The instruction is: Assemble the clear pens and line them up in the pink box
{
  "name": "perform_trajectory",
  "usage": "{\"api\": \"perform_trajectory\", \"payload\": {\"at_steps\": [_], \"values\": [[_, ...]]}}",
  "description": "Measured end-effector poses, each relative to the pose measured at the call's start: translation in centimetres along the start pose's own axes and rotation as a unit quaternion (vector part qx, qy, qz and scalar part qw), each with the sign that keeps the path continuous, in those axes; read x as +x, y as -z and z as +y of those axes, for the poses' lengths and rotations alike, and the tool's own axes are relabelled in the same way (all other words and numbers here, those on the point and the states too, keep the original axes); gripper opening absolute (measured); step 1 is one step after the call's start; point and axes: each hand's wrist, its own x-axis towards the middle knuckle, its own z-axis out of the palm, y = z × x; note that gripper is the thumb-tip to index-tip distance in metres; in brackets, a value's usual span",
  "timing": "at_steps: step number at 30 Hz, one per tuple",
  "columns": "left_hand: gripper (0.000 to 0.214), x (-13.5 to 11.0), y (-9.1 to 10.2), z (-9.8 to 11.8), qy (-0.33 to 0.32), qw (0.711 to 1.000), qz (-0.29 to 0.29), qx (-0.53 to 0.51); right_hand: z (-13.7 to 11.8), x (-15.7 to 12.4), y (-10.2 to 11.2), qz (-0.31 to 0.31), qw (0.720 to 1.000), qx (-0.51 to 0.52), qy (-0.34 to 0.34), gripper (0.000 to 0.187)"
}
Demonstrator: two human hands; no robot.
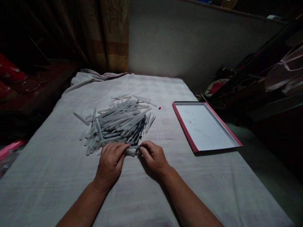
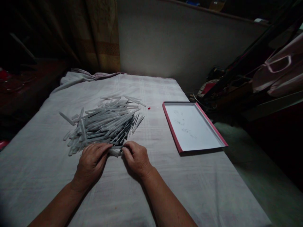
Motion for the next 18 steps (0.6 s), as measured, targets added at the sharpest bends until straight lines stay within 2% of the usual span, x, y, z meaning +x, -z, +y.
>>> {"api": "perform_trajectory", "payload": {"at_steps": [10, 18], "values": [[0.027, -0.04, 0.09, 0.04, 0.016, 1.000, -0.017, -0.010, 0.04, -0.04, 0.13, -0.004, 1.000, -0.003, 0.003, 0.017], [0.022, 0.23, 0.23, 0.30, -0.004, 1.000, 0.003, -0.006, 0.15, -0.04, 0.19, -0.014, 1.000, -0.005, 0.016, 0.017]]}}
